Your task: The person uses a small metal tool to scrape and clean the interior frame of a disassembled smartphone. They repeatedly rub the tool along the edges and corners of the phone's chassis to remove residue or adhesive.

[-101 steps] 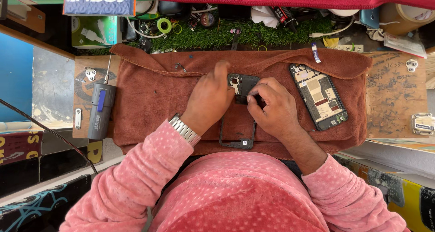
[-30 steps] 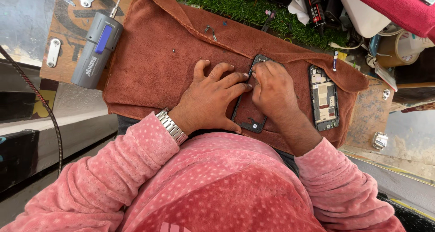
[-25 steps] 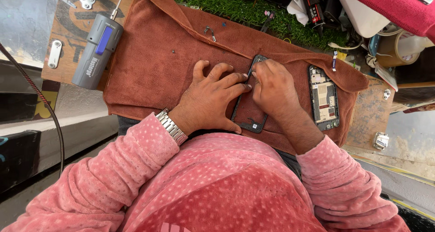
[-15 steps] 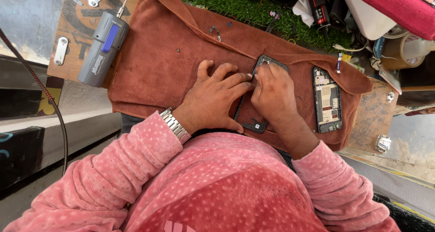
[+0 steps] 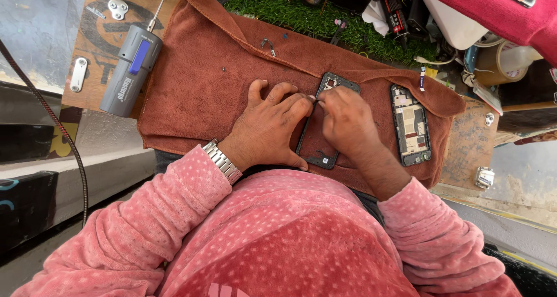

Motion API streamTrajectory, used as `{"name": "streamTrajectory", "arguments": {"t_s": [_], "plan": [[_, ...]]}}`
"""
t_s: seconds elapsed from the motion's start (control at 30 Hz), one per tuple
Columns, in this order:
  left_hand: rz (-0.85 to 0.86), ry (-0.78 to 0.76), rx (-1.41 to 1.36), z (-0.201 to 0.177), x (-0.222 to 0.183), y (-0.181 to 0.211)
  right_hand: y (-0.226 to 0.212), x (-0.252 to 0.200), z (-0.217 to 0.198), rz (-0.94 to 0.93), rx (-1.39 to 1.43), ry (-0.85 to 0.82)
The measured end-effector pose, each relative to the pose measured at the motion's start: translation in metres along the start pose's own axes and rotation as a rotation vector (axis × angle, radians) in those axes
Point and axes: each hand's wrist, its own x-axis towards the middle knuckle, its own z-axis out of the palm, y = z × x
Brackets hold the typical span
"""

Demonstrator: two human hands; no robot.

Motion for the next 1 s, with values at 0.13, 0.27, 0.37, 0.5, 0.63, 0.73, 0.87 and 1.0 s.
{"name": "streamTrajectory", "arguments": {"t_s": [0.13, 0.27, 0.37, 0.5, 0.63, 0.73, 0.87, 1.0], "plan": [[0.014, 0.0, 0.027, -0.002, -0.001, 0.001, 0.0, -0.003, -0.011, 0.149, 0.18, 0.147], [0.026, 0.002, 0.044, -0.006, 0.0, 0.002, 0.01, -0.016, -0.028, 0.345, 0.216, 0.237], [0.001, -0.014, 0.004, -0.011, 0.002, 0.005, 0.018, -0.036, -0.044, 0.442, 0.173, 0.247], [-0.129, 0.009, -0.123, -0.006, 0.019, 0.004, 0.027, -0.059, -0.053, 0.51, 0.241, 0.167], [-0.28, 0.156, -0.07, 0.016, 0.046, 0.005, 0.02, -0.072, -0.055, 0.39, 0.147, -0.021], [-0.326, 0.233, -0.031, 0.032, 0.062, 0.002, 0.014, -0.068, -0.052, 0.49, 0.107, 0.017], [-0.286, 0.272, -0.015, 0.035, 0.058, -0.003, 0.019, -0.06, -0.058, 0.615, 0.128, 0.164], [-0.266, 0.257, -0.004, 0.032, 0.057, 0.001, 0.027, -0.041, -0.082, 0.412, 0.027, 0.402]]}}
